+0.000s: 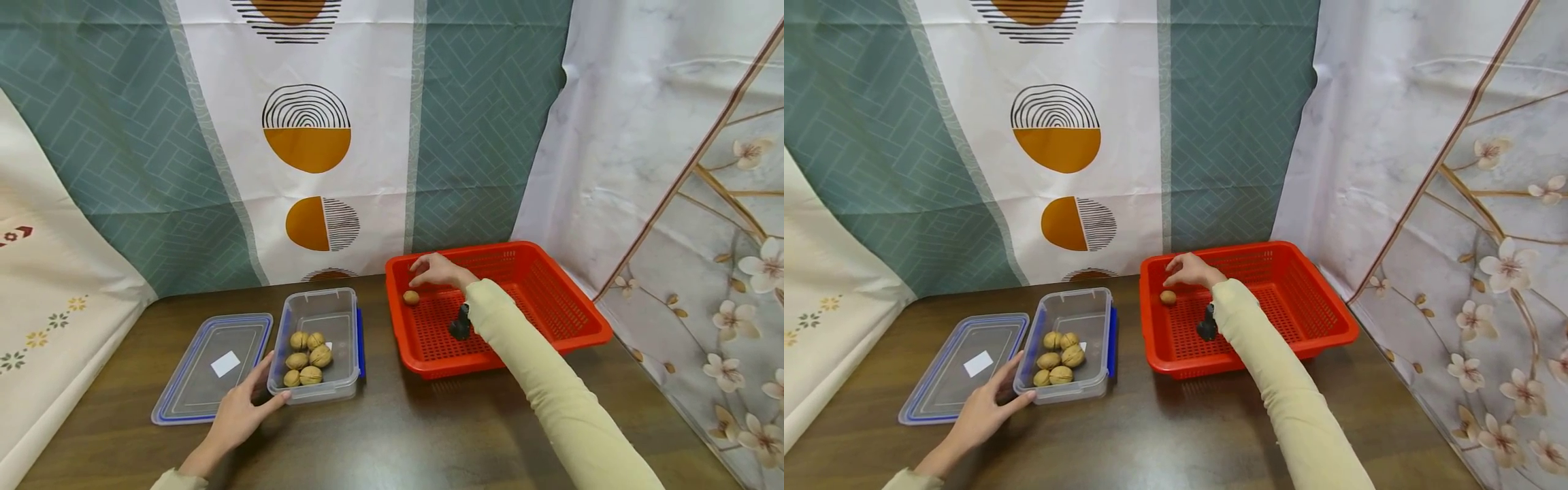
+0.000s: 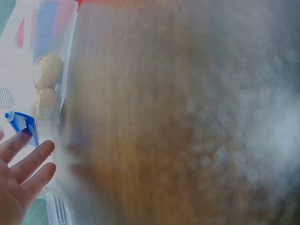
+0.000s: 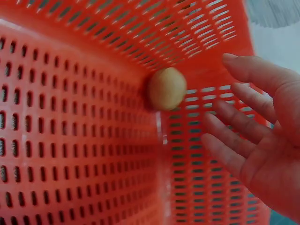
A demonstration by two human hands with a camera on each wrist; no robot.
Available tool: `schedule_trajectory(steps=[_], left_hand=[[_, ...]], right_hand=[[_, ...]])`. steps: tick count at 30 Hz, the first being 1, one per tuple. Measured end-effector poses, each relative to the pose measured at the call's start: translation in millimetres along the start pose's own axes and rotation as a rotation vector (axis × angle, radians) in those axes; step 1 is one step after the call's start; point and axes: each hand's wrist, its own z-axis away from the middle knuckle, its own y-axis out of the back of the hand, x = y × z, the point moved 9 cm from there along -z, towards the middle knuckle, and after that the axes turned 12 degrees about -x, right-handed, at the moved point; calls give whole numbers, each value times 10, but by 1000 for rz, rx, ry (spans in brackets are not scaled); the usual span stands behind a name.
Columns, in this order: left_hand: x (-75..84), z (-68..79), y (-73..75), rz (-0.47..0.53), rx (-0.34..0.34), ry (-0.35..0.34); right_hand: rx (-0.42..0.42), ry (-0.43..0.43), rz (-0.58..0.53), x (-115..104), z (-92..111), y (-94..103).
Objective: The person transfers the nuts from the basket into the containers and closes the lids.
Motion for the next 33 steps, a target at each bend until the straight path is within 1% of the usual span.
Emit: schedule_trajectory(steps=[3,7,11,13,19,27,30,33], left_hand=[[-17,2,-11,4,-3,6],[-16,-4,-13,3,-4,6],[-3,-9,-10,3,-3,2],[-3,-9,-6,2,1,1],[12,1,6,2,5,-5],[17,8,8,11,3,1],[10,4,5,12,0,1],[3,3,12,15,1,0]], right_hand=[[-36,2,11,97,-45,-92],[-87,25,24,201,-96,-224],[-107,33,37,303,-138,-297],[-112,33,21,323,-144,-316],[-124,38,-31,322,-156,-356],[-126,35,-7,308,-158,-367],[-124,36,-11,260,-129,-325],[-109,53,-31,153,-79,-224]])
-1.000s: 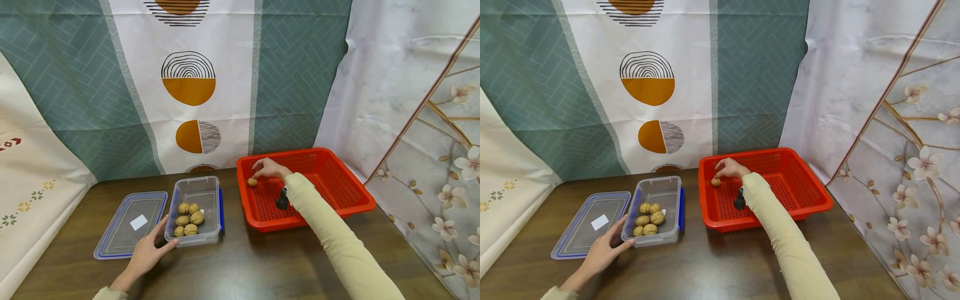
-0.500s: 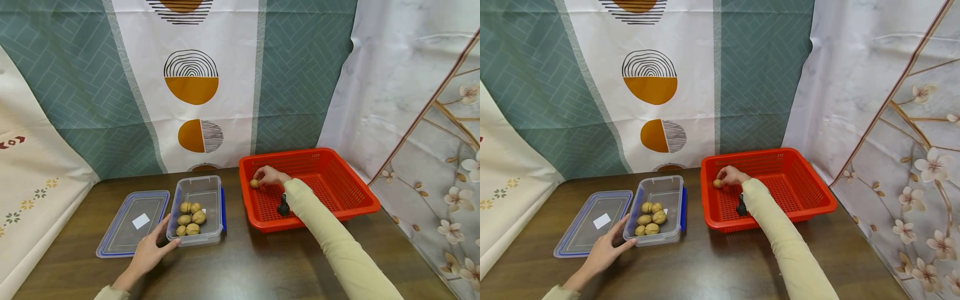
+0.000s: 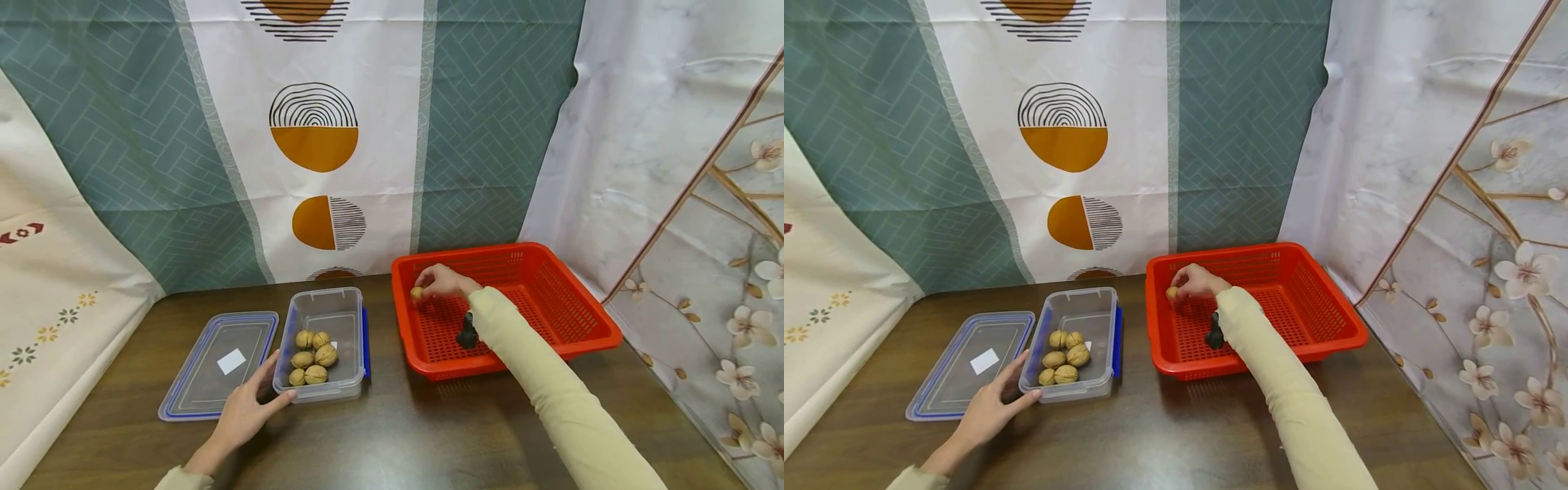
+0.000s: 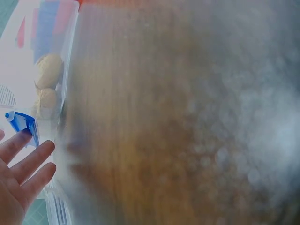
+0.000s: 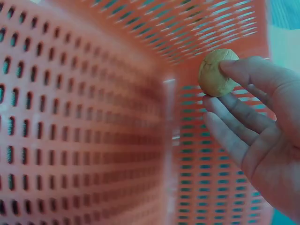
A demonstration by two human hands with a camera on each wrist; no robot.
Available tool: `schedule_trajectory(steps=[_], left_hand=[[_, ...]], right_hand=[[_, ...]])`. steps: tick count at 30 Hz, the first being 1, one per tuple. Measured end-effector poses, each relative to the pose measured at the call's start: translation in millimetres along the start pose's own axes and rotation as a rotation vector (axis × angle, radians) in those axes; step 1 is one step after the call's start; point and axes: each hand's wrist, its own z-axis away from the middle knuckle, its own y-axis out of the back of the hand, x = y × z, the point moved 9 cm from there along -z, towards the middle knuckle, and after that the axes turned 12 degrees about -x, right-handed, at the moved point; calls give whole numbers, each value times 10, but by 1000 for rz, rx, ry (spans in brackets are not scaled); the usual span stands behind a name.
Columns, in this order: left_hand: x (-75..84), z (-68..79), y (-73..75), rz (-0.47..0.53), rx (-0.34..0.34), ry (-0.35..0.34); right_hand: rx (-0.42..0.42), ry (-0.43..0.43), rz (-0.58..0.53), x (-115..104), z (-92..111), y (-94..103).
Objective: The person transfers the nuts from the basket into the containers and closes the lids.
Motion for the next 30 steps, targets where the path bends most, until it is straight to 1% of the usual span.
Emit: schedule_trajectory(steps=[4,7,10,12,16,22,24,30], left_hand=[[-4,0,-2,2,0,0],[-9,0,-4,0,-3,3],[-9,-1,-7,-2,-3,0],[-6,-2,-9,-5,-1,-4],[-1,-6,-21,-9,-1,-9],[6,-22,-14,-11,4,-24],[8,-26,-8,-14,7,-27],[9,0,-12,-12,9,-20]], right_hand=[[31,50,-30,-228,90,158],[68,86,-59,-456,131,254],[100,121,-95,-700,134,268],[111,150,-109,-850,102,220],[106,183,-112,-1063,-32,9],[91,181,-98,-1264,-245,-363],[78,167,-83,-1318,-303,-486],[-1,75,-64,-1372,-490,-904]])
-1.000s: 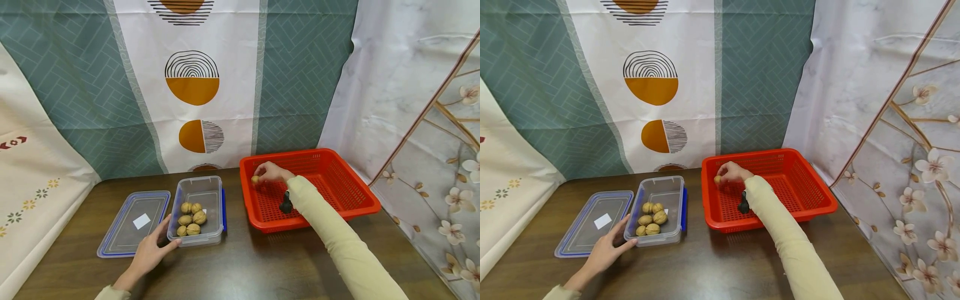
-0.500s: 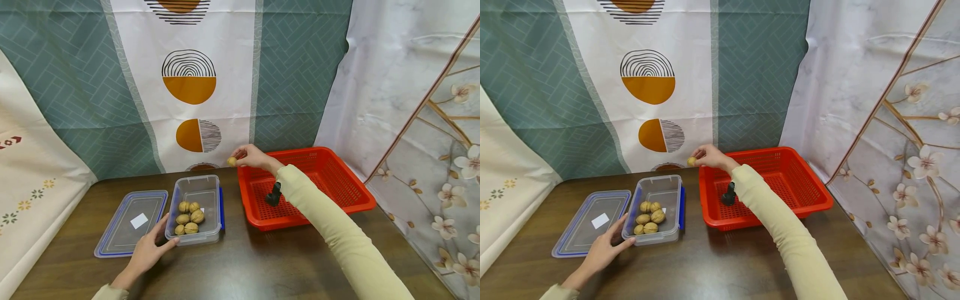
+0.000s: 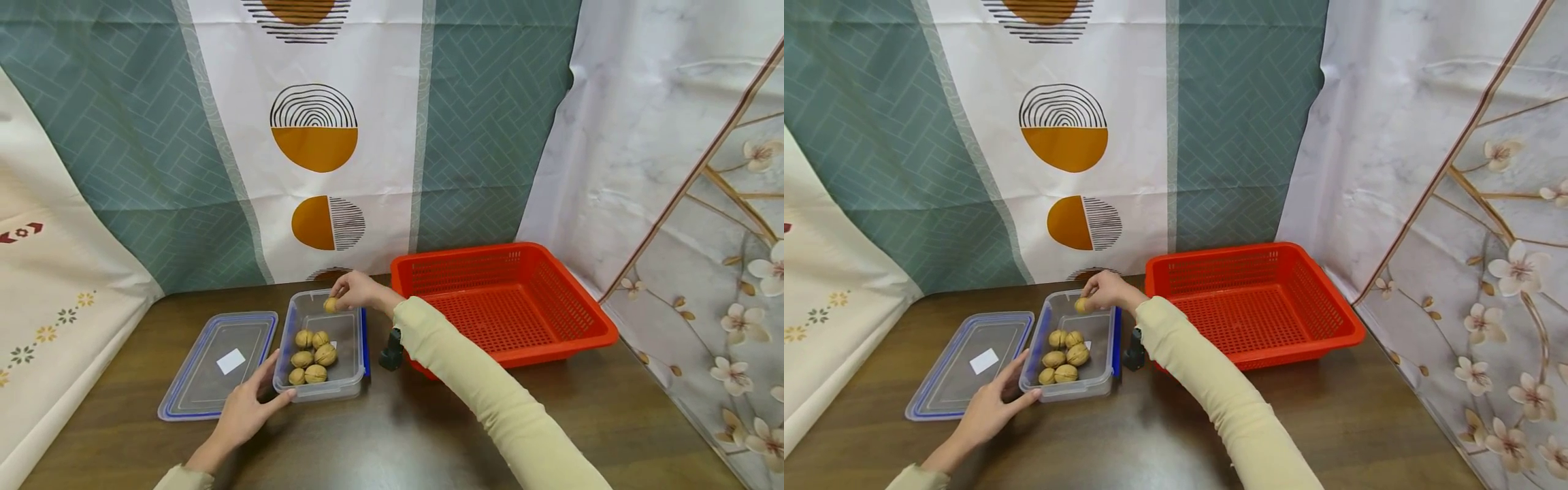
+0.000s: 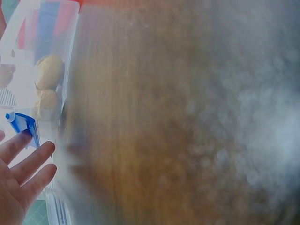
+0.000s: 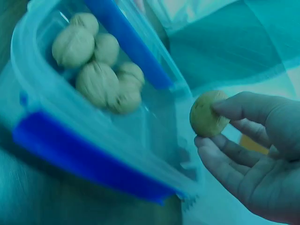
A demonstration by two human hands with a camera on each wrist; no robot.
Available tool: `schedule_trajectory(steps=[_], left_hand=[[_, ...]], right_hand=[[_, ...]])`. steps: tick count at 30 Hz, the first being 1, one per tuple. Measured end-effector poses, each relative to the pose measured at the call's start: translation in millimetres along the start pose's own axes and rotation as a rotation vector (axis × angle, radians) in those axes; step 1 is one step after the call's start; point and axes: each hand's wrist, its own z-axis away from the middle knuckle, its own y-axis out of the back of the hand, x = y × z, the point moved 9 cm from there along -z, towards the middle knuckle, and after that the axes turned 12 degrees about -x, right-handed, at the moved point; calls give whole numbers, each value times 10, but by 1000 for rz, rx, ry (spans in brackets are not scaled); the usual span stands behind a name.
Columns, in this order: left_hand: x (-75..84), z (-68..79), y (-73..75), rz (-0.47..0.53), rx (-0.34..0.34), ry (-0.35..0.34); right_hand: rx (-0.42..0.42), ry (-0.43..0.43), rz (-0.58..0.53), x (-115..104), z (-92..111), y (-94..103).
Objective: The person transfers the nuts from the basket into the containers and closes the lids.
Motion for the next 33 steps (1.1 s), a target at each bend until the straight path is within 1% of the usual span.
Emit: schedule_trajectory(steps=[4,11,14,16,19,24,30,33], left_hand=[[9,4,-4,1,-3,4],[15,-5,-26,8,-10,6],[7,-4,-28,12,-13,7],[1,-4,-22,10,-10,9],[-3,-6,-11,4,-5,11],[8,-14,-6,3,2,4],[4,-7,-7,8,-1,13],[-3,-1,-11,5,-11,21]], right_hand=[[8,-21,-10,2,-102,-171],[74,0,3,105,-254,-317],[100,10,3,123,-298,-354],[121,2,1,130,-318,-368],[151,-19,-28,161,-348,-388],[194,-79,-45,274,-387,-432],[192,-94,-42,314,-433,-483],[193,-123,-22,333,-438,-490]])
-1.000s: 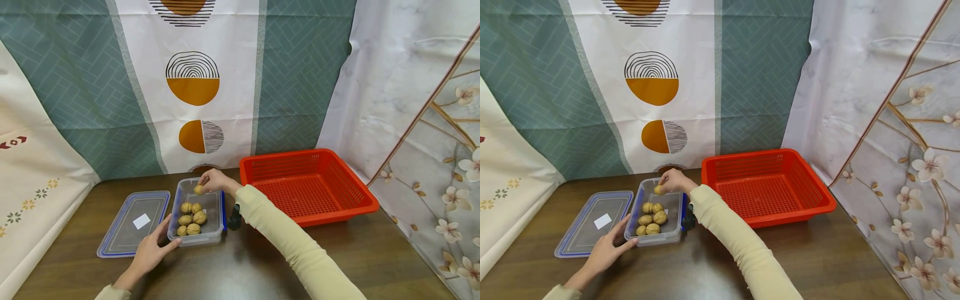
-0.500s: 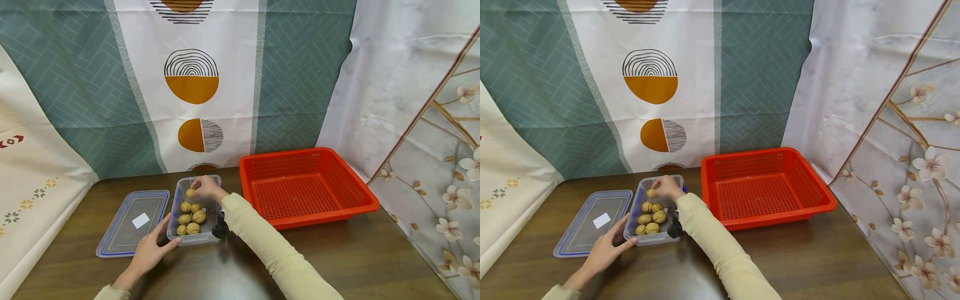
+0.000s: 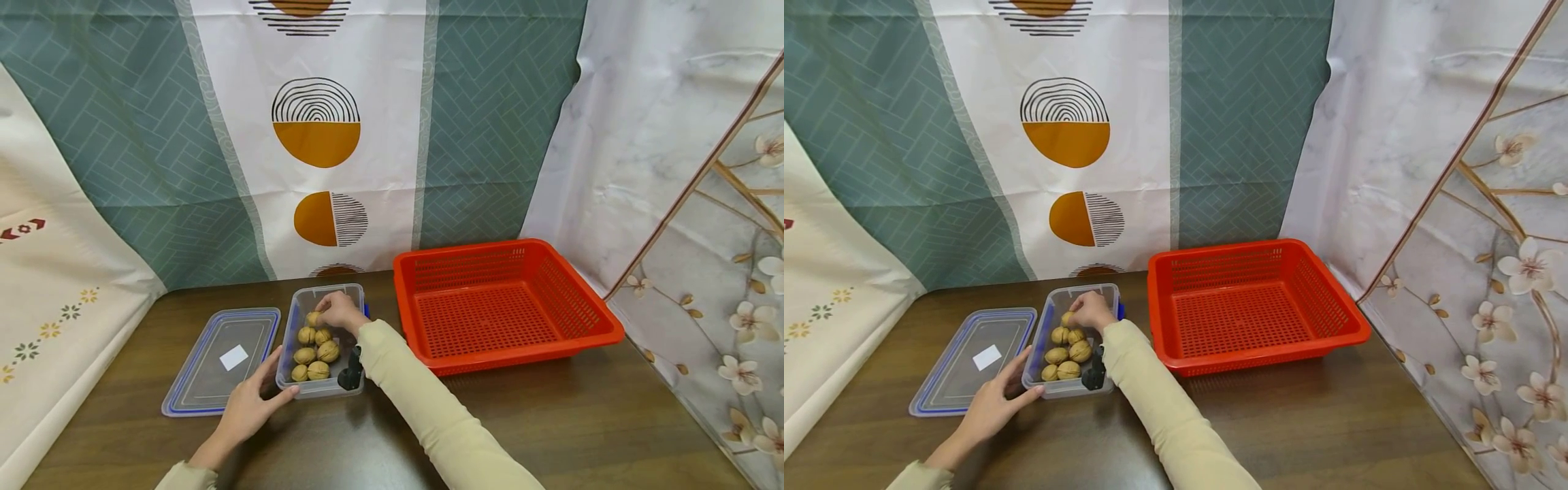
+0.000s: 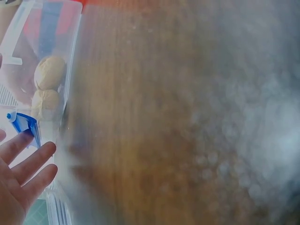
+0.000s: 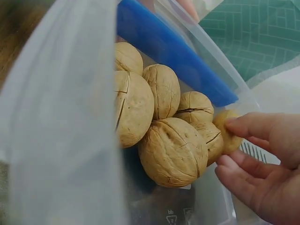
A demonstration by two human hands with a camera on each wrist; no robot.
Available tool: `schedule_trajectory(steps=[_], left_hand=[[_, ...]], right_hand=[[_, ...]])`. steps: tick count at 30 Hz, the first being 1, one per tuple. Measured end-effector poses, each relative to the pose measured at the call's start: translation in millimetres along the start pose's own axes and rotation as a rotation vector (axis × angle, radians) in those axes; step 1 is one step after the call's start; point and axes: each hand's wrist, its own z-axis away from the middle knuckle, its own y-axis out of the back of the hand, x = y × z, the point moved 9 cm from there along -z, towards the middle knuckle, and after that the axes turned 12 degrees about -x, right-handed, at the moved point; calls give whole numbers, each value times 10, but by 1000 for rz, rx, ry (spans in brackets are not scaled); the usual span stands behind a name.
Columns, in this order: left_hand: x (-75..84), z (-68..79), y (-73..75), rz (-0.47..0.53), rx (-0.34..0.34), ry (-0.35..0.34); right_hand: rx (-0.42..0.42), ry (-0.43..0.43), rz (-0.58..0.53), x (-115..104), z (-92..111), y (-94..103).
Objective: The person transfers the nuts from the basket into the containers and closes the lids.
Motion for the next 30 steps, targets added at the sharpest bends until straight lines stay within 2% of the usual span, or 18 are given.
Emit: schedule_trajectory(steps=[5,18,23,30], left_hand=[[17,0,6,3,-6,5],[3,-17,-7,-10,-12,9],[-18,-20,-13,-12,-15,17],[-28,-11,-8,-5,-21,18]], right_hand=[[4,-68,19,53,12,14],[-31,-210,-75,172,-38,-10],[-28,-209,-83,168,-32,-6],[-5,-137,-81,44,46,60]])
